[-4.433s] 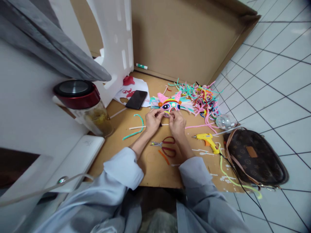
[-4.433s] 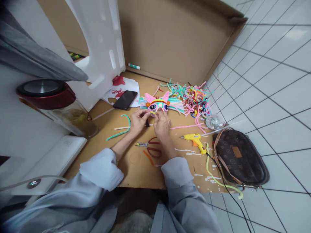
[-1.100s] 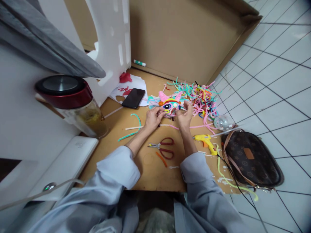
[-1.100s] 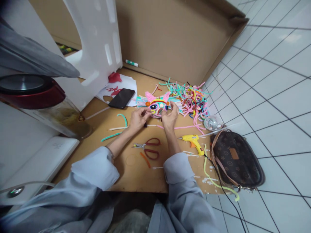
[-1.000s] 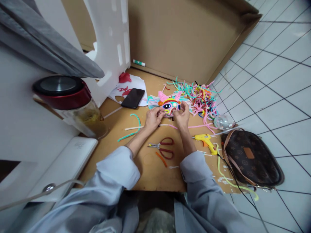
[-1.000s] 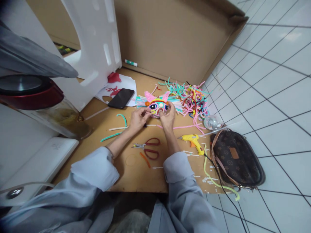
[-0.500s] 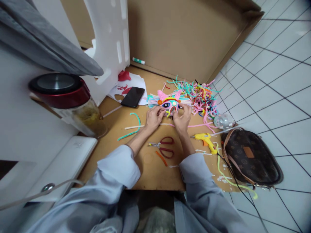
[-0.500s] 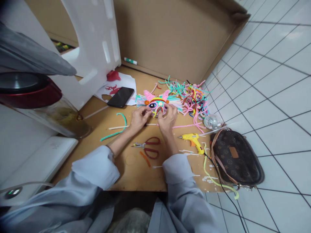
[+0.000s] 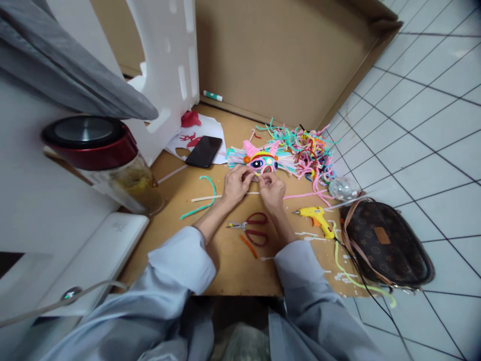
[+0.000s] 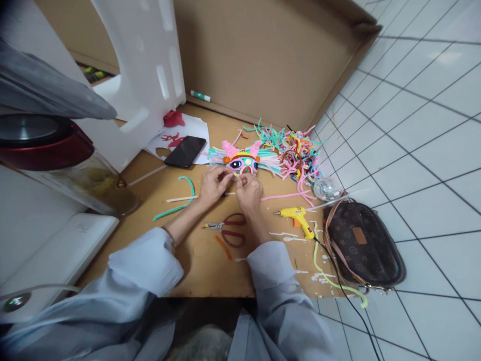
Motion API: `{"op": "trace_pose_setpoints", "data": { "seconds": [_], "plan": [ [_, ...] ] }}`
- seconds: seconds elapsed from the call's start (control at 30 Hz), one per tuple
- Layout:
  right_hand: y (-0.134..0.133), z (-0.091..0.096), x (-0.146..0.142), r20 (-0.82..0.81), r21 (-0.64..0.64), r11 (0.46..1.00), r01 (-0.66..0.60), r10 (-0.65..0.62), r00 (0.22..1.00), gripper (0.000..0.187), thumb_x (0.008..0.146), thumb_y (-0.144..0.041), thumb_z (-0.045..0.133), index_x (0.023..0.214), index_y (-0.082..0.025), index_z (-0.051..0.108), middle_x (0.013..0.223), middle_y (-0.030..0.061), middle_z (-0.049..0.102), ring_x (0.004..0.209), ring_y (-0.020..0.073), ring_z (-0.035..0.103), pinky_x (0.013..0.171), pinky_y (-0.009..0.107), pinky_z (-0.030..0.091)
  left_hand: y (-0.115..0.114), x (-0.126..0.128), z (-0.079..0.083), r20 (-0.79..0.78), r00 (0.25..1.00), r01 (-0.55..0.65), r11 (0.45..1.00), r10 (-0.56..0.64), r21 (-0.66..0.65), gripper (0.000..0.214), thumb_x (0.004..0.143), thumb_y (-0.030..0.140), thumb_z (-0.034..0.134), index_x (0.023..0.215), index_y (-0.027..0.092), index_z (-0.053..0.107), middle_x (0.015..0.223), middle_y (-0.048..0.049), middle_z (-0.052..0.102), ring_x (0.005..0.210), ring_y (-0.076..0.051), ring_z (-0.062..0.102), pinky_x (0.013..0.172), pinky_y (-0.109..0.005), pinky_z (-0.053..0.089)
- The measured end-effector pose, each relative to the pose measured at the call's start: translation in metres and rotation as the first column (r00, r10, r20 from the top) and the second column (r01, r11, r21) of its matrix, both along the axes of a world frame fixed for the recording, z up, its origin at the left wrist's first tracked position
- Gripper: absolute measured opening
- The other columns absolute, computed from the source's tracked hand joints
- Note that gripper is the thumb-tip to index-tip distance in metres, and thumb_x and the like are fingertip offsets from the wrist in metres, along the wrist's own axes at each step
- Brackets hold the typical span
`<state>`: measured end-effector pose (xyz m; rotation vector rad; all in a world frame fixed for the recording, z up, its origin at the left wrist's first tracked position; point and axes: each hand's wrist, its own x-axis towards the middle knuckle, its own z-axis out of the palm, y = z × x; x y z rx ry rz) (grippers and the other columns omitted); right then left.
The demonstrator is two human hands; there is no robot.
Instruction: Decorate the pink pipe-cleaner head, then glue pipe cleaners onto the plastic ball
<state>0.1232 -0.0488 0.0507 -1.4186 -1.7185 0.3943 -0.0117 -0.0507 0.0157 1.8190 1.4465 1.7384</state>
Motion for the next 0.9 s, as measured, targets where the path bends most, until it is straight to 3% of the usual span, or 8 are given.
{"op": "trace_pose_setpoints", "data": {
  "seconds": [0.17, 0.3, 0.43, 0.6, 0.9],
  "plan": [
    [0.003, 0.002, 0.001, -0.394, -0.209, 0.973, -0.099, 0.009, 0.919, 0.018, 0.071, -0.039, 0.063, 0.069, -0.021, 0.060, 0.056, -0.0039, 0.059, 0.049, 0.0113, 0.051, 0.052, 0.024, 0.043, -0.005, 0.001, -0.001, -0.043, 0.999, 0.025, 0.995, -0.021, 0.098, 0.019, 0.088, 0.025, 0.059, 0.102, 0.018, 0.069, 0.106, -0.0095, 0.070, 0.089, -0.018, 0.065, 0.085, -0.032, 0.054],
    [0.002, 0.005, -0.001, -0.571, -0.264, 0.945, -0.194, 0.009, 0.821, 0.025, 0.061, -0.042, 0.067, 0.069, -0.020, 0.061, 0.055, -0.0053, 0.058, 0.044, 0.0077, 0.044, 0.045, 0.022, 0.035, -0.007, 0.000, -0.004, -0.116, 0.991, 0.080, 0.982, -0.061, 0.168, 0.028, 0.086, 0.026, 0.062, 0.112, 0.017, 0.067, 0.115, -0.0131, 0.069, 0.109, -0.023, 0.065, 0.096, -0.037, 0.053],
    [0.001, 0.007, -0.002, -0.615, -0.274, 0.936, -0.222, 0.007, 0.789, 0.025, 0.057, -0.042, 0.069, 0.065, -0.019, 0.063, 0.051, -0.0071, 0.052, 0.046, 0.0063, 0.038, 0.046, 0.022, 0.031, -0.008, -0.004, -0.005, -0.119, 0.990, 0.091, 0.986, -0.075, 0.138, 0.027, 0.087, 0.031, 0.066, 0.111, 0.018, 0.068, 0.113, -0.0130, 0.071, 0.107, -0.023, 0.066, 0.095, -0.038, 0.054],
    [0.005, 0.010, -0.004, -0.609, -0.299, 0.928, -0.220, -0.008, 0.793, 0.024, 0.055, -0.041, 0.068, 0.062, -0.019, 0.064, 0.049, -0.0078, 0.047, 0.046, 0.0063, 0.034, 0.045, 0.021, 0.025, -0.006, -0.007, -0.006, -0.112, 0.988, 0.117, 0.989, -0.107, 0.092, 0.029, 0.091, 0.028, 0.062, 0.118, 0.018, 0.067, 0.098, -0.0082, 0.074, 0.082, -0.017, 0.068, 0.082, -0.031, 0.057],
    [0.012, 0.019, -0.004, -0.629, -0.310, 0.907, -0.285, 0.030, 0.777, 0.016, 0.054, -0.034, 0.066, 0.052, -0.019, 0.059, 0.042, -0.0080, 0.042, 0.042, 0.0047, 0.027, 0.044, 0.022, 0.019, -0.001, -0.010, -0.003, -0.160, 0.981, 0.140, 0.975, -0.112, 0.174, 0.023, 0.093, 0.031, 0.060, 0.108, 0.017, 0.071, 0.108, -0.0132, 0.073, 0.101, -0.021, 0.069, 0.091, -0.035, 0.056]
  ]
}}
